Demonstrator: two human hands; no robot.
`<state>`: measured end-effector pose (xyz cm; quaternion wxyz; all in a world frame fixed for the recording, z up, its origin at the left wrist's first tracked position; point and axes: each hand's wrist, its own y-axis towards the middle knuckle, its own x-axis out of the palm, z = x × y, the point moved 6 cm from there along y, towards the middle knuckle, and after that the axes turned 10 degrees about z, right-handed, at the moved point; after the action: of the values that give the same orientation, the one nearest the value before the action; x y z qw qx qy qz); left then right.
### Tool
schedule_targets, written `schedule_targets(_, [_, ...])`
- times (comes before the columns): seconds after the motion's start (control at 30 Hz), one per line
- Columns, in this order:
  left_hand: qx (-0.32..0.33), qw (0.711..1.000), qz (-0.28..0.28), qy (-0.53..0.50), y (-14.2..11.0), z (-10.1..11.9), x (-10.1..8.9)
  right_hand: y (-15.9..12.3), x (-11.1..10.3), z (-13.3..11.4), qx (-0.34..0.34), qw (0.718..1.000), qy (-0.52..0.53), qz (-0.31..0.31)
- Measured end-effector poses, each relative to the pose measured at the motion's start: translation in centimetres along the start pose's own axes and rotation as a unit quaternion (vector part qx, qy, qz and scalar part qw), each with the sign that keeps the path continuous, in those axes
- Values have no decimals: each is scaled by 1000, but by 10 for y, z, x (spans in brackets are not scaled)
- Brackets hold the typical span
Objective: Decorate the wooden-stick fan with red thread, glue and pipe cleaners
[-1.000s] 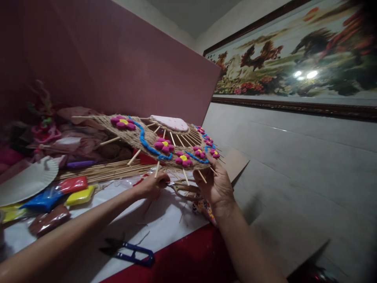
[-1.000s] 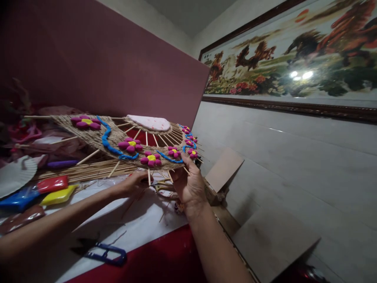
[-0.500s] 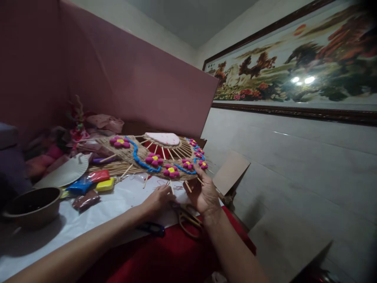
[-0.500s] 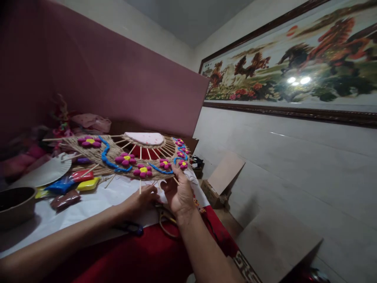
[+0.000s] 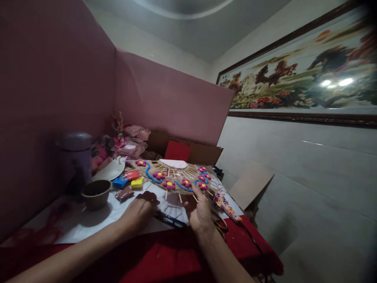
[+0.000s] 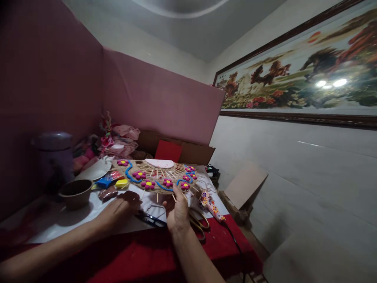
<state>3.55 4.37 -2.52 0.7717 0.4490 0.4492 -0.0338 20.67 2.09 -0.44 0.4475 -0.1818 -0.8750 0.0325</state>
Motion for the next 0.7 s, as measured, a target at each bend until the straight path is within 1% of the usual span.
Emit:
schedule_targets(0.1, [-86,991,-55,82,10,-21,-12,3,15,-8,-20,1000,15,-8])
schedule_targets(0.13, [-110,987,-66,102,15,-26,-14,4,21,-11,-31,999,23,-10])
schedule_targets(0.23, [-162,974,-65,142,36,-38,-19,7,37,-20,-52,998,40,-17])
schedule_targets(0.33, [-178,969,-52,164,61,-50,-15,13,46,-26,-67,995,60,-37])
schedule_targets(0.4, [-190,965,-41,174,78,-61,-9,19,45,-28,-76,993,77,-45])
schedule_targets(0.5, [-221,959,-22,177,104,-85,0,29,36,-27,-77,993,87,-31])
schedule_targets(0.6, [-248,955,0,163,131,-111,9,36,30,-27,-74,993,89,-20])
schedule_targets(0.7, [-265,955,26,135,159,-135,16,39,27,-31,-88,991,99,-8])
